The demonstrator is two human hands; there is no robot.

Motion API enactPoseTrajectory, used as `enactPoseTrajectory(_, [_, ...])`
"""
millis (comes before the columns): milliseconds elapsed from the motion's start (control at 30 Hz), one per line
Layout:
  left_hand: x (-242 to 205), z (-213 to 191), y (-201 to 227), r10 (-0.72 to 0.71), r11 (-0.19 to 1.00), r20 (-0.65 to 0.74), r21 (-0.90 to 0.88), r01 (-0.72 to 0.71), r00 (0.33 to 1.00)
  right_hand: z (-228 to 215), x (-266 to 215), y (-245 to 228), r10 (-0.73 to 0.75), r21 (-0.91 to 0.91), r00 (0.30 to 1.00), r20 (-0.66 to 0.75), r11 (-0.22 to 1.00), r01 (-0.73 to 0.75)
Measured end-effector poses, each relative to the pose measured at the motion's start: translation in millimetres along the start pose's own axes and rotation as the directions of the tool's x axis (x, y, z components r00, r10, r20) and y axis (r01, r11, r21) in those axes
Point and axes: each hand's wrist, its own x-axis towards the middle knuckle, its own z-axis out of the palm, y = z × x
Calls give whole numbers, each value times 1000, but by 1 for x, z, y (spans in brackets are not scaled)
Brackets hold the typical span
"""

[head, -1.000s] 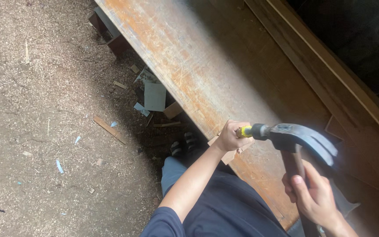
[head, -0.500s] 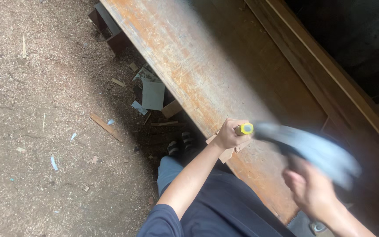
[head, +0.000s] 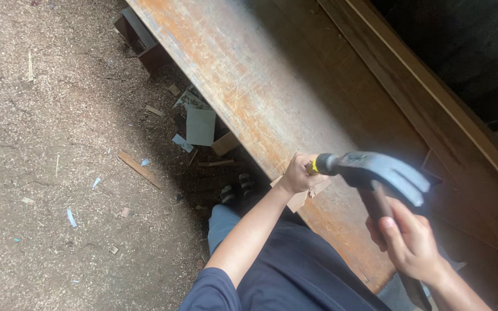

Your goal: The person holds a yellow-handled chisel against a small wooden block on a workbench and repeatedly strikes the chisel with a claw hammer. The person adjusts the chisel position several times while continuing to hammer.

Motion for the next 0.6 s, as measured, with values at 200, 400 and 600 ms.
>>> enactPoseTrajectory(200, [-6,0,-9,-44,999,-6,25,45,999,-31,-19,-22,-402,127,881,-248,888,441])
enactPoseTrajectory(400, [-5,2,-17,-68,998,5,8,68,998,-19,-24,-35,-253,258,909,-331,902,345])
enactPoseTrajectory(600, [-2,-7,-19,7,1000,9,-14,-7,1000,-2,20,-22,214,-293,977,23,935,-198])
